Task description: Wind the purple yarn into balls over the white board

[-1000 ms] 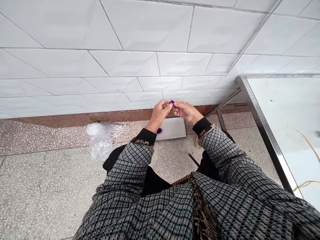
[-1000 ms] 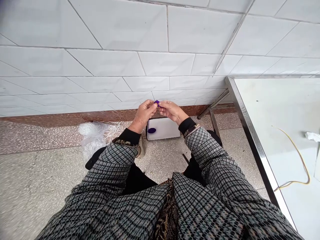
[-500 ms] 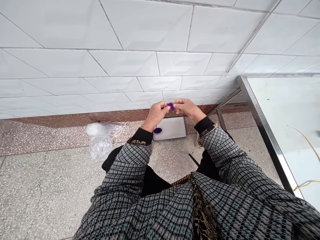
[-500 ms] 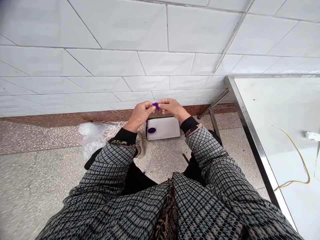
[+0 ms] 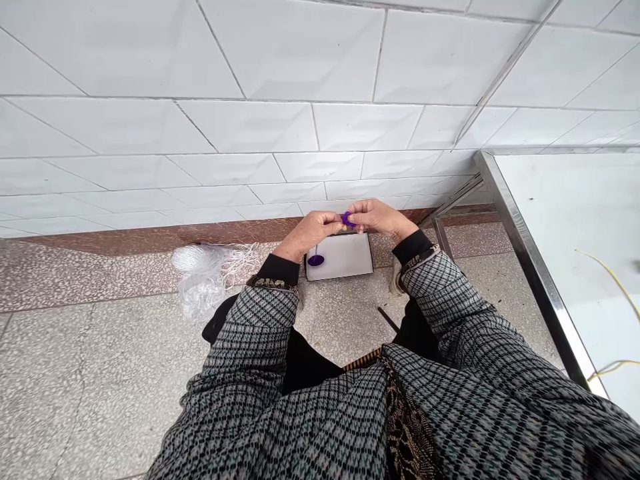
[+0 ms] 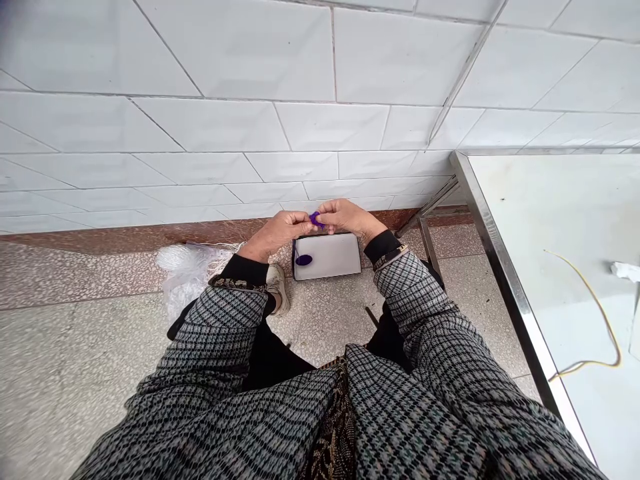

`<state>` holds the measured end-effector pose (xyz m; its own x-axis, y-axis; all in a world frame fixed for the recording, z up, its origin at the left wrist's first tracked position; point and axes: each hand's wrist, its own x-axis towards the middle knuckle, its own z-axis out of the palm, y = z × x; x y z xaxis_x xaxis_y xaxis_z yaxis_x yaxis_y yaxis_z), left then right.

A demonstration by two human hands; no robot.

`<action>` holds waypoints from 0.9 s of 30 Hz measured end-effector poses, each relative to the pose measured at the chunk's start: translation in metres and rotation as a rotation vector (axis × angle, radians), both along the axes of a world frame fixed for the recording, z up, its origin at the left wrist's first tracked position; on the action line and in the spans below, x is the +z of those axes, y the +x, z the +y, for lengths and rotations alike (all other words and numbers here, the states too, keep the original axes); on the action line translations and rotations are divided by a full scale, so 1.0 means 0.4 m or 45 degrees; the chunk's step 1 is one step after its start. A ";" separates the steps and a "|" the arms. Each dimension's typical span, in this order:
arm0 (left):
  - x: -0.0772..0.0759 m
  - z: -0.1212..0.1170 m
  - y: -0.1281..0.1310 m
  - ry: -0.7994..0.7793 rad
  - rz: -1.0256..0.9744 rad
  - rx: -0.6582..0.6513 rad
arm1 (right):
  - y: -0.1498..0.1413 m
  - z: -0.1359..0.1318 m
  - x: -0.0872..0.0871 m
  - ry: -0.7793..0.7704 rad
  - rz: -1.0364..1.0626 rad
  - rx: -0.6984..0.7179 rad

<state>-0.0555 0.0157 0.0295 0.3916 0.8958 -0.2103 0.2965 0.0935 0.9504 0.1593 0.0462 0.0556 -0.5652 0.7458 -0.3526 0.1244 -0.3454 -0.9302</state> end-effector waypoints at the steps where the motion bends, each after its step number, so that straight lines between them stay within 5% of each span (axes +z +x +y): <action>1: 0.000 0.003 -0.005 -0.014 0.068 -0.066 | 0.005 -0.001 0.005 0.011 -0.055 0.107; 5: -0.002 0.011 -0.002 0.020 0.377 -0.144 | 0.002 -0.012 0.016 0.068 -0.450 0.414; 10: -0.009 0.002 0.027 0.185 0.376 -0.133 | -0.029 -0.017 0.006 0.131 -0.821 0.295; 15: -0.021 -0.016 0.047 0.554 0.385 0.062 | -0.041 -0.006 -0.006 -0.076 -0.528 -0.177; 19: -0.025 -0.028 0.057 0.603 0.348 0.058 | -0.043 -0.003 -0.001 -0.303 -0.168 -0.504; 27: -0.024 -0.015 0.045 0.347 0.485 0.004 | -0.019 -0.010 0.027 -0.355 0.042 -0.344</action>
